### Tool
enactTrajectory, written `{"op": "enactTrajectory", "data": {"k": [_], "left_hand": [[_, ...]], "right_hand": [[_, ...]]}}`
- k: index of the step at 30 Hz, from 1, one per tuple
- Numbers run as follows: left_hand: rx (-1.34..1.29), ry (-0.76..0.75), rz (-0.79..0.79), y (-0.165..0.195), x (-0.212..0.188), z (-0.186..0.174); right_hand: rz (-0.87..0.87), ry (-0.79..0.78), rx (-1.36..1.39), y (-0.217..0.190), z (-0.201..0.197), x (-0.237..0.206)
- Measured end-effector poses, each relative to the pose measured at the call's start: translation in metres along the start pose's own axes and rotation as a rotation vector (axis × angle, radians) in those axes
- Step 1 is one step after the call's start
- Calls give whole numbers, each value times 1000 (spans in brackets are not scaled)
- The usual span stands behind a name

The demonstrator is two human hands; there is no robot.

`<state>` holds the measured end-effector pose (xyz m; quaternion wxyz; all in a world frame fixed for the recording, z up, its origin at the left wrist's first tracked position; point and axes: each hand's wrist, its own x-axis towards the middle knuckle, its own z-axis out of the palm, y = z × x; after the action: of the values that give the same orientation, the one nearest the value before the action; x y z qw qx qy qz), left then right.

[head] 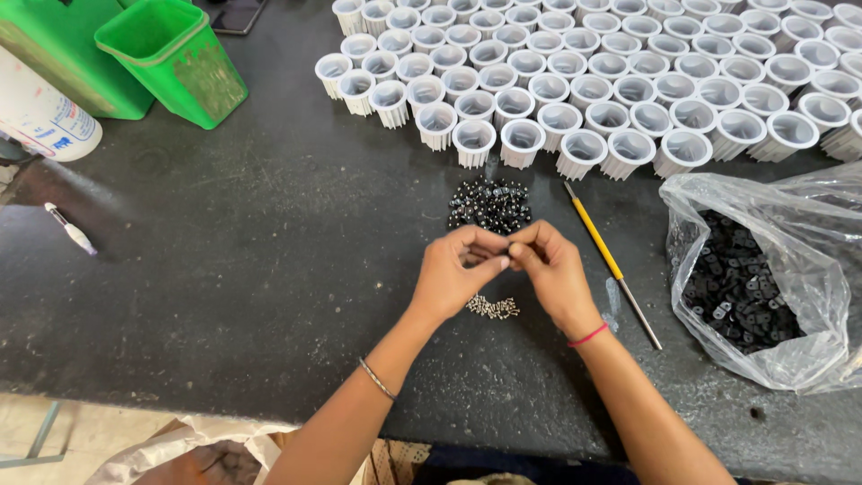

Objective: The person picks small black spherical components from the table, inserts a metal screw into each one by hand, occasionally using a yellow-handled tool to seat the screw, and places the assembled pieces into rows of white plastic cups. They also reach into a plastic bag of black plastic parts to replenish components.

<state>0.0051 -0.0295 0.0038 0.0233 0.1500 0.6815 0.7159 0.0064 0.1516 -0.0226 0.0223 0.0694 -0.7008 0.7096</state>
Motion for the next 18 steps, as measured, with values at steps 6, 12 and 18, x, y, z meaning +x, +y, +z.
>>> {"op": "enactTrajectory", "data": {"k": [6, 12, 18], "left_hand": [[-233, 74, -56, -9, 6, -16], [-389, 182, 21, -10, 7, -36], [-486, 246, 7, -7, 7, -50]], "right_hand": [[-22, -68, -169, -10, 14, -3], [-221, -102, -689, -24, 38, -12], [-611, -217, -788, -23, 63, -8]]}}
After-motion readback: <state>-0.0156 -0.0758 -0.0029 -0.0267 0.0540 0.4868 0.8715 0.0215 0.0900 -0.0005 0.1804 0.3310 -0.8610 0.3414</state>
